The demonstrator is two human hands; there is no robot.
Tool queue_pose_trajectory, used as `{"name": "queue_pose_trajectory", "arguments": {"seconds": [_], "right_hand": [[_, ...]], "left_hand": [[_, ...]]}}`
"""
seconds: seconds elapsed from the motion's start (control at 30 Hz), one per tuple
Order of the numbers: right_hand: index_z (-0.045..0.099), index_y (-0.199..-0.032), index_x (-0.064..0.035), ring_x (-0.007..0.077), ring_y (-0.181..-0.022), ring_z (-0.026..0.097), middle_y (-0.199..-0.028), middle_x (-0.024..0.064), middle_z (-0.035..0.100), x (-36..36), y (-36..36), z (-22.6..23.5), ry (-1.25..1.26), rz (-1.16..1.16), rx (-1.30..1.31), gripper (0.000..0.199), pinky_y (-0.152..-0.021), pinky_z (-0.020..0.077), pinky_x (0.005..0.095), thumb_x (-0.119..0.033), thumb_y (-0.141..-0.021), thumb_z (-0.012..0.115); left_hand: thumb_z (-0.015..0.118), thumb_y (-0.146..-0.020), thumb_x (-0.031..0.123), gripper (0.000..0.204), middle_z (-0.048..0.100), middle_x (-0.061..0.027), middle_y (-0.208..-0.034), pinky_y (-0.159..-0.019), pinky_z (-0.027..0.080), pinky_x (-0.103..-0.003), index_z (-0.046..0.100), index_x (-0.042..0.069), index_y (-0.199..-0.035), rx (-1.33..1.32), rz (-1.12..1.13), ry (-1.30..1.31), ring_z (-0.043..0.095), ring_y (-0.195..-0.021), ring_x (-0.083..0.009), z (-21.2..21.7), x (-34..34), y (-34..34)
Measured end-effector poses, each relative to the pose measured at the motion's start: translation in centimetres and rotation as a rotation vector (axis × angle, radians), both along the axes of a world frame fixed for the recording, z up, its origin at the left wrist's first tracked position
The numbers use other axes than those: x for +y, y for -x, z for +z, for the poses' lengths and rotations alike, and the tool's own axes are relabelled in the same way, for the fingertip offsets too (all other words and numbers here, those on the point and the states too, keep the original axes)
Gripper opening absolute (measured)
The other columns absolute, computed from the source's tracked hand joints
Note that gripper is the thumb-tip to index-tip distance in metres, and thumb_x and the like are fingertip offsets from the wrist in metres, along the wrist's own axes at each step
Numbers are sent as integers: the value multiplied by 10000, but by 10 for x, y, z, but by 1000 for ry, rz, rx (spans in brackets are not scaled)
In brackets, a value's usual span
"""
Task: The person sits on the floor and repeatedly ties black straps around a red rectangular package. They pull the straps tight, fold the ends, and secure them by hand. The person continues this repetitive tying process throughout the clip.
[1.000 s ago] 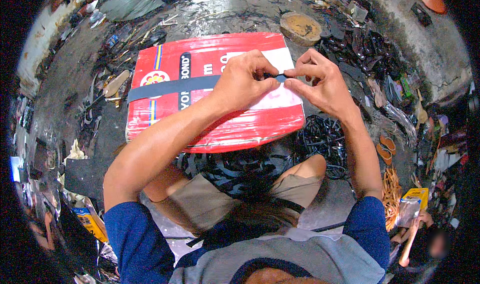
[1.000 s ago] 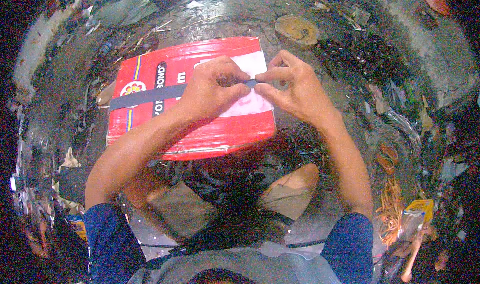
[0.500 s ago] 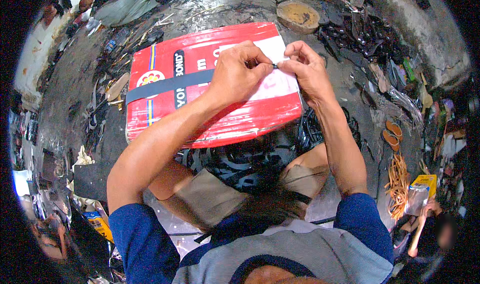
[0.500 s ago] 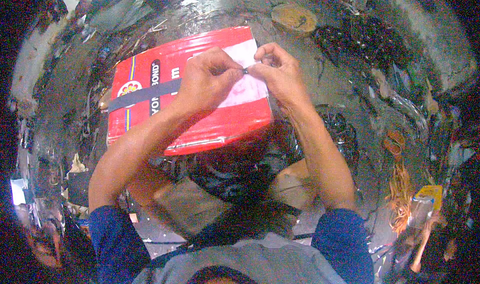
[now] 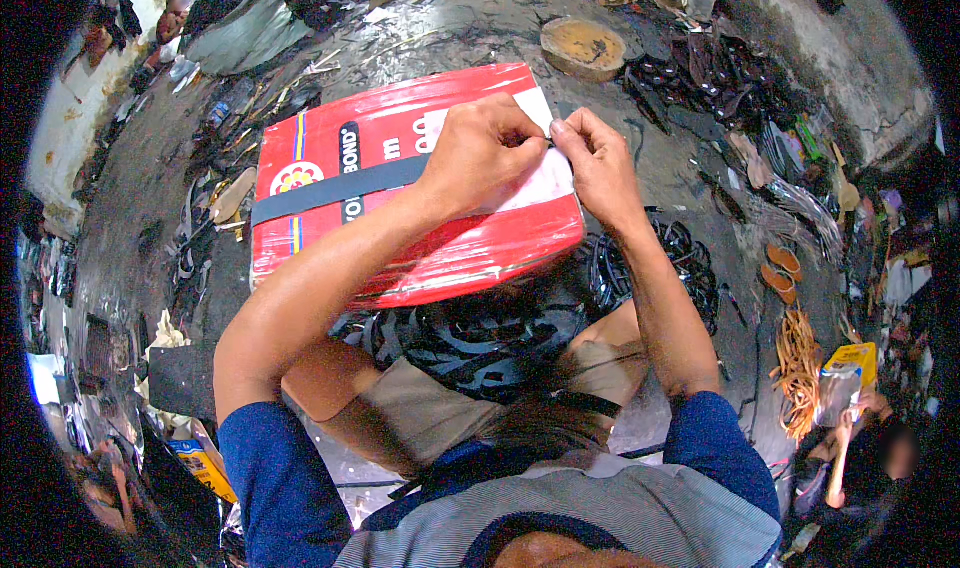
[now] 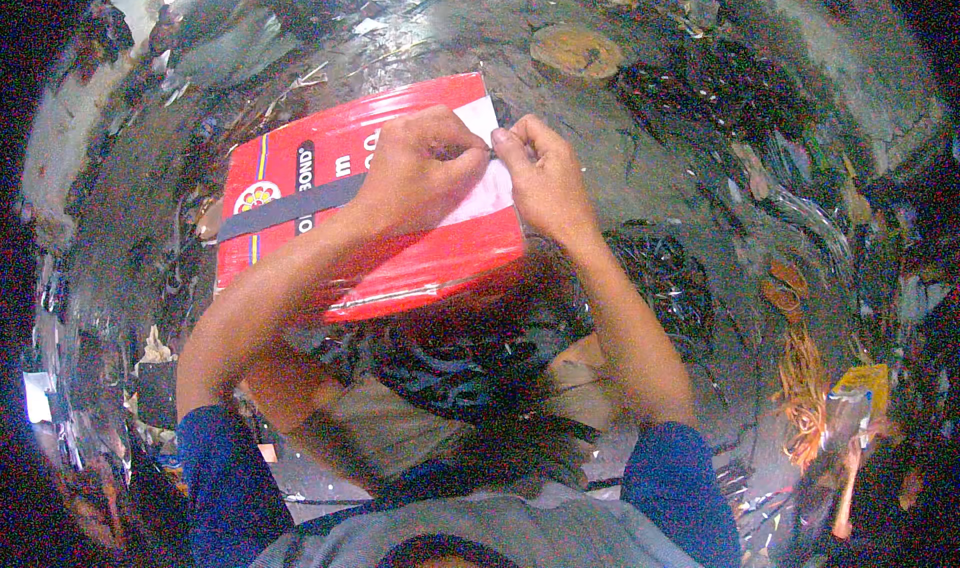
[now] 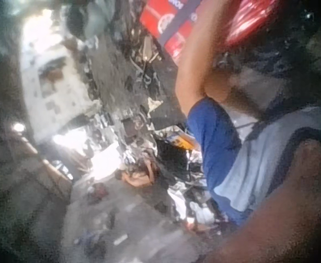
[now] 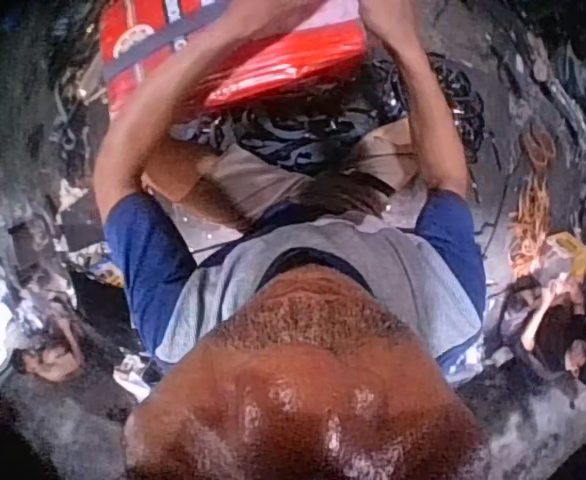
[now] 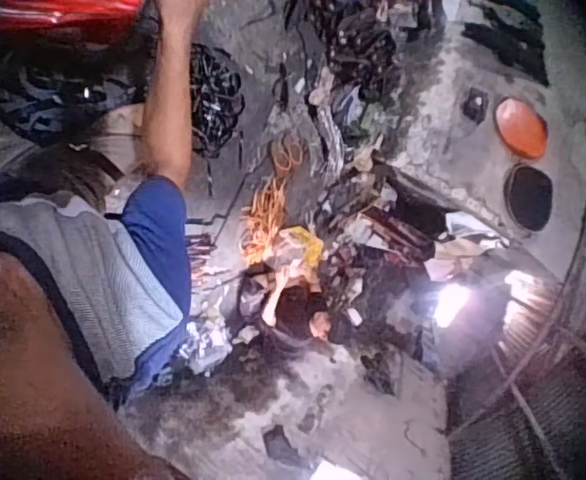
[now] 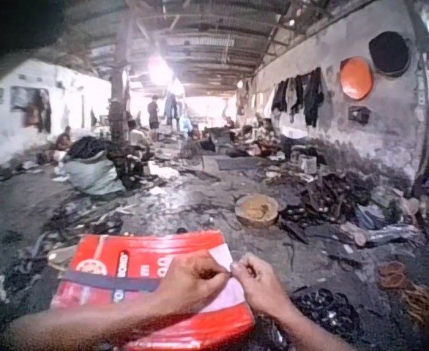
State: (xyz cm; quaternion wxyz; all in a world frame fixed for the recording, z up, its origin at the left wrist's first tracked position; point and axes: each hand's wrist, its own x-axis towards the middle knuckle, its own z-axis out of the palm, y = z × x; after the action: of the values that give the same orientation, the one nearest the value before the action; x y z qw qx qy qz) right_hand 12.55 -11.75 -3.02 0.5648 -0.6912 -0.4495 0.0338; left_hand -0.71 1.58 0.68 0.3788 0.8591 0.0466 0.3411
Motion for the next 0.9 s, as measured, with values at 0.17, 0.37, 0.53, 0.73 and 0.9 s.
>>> {"name": "queue_pose_trajectory", "arguments": {"seconds": [0.17, 0.37, 0.53, 0.73, 0.9], "right_hand": [[571, -948, -158, -2, -434, 323, -658, -90, 431, -7, 12, -5, -169, 249, 1042, 186, -332, 212, 188, -320, -1032, 607], [592, -926, -139, 43, -522, 492, -705, -38, 564, -14, 7, 30, -106, 259, 1158, 373, -452, 399, 164, -495, -1033, 556], [658, -984, 15, 165, -684, 614, -777, 115, 663, 32, -20, 37, 174, -268, -306, 400, -657, 489, 359, -378, -1006, 591], [697, -1000, -5, 285, -906, 712, -973, 181, 738, 35, -37, -44, 46, -193, 106, 226, -814, 540, 410, -220, -957, 643], [676, -1000, -30, 217, -875, 676, -936, 138, 725, 32, -25, -113, -6, -176, 429, 193, -799, 522, 365, -212, -937, 694]], "left_hand": [[739, -823, 97, 105, 688, -106, -775, -669, 535, -325, 737, -8, -815, -40, -14, 64, 673, -725, -176, -5, -5, -6], [739, -825, 90, 102, 681, -90, -784, -677, 526, -304, 732, -10, -805, -35, -32, 116, 661, -735, -159, -4, -5, -10], [739, -823, 91, 102, 684, -81, -792, -687, 534, -300, 730, -7, -797, -52, -37, 96, 658, -741, -145, -3, -6, -10], [735, -818, 71, 74, 703, -75, -812, -690, 544, -292, 734, -2, -803, 23, -33, 147, 661, -741, -126, -7, -6, -7], [731, -824, 80, 78, 722, -70, -822, -694, 548, -288, 745, 4, -817, 7, 0, 48, 670, -754, -119, -3, 0, -4]]}}
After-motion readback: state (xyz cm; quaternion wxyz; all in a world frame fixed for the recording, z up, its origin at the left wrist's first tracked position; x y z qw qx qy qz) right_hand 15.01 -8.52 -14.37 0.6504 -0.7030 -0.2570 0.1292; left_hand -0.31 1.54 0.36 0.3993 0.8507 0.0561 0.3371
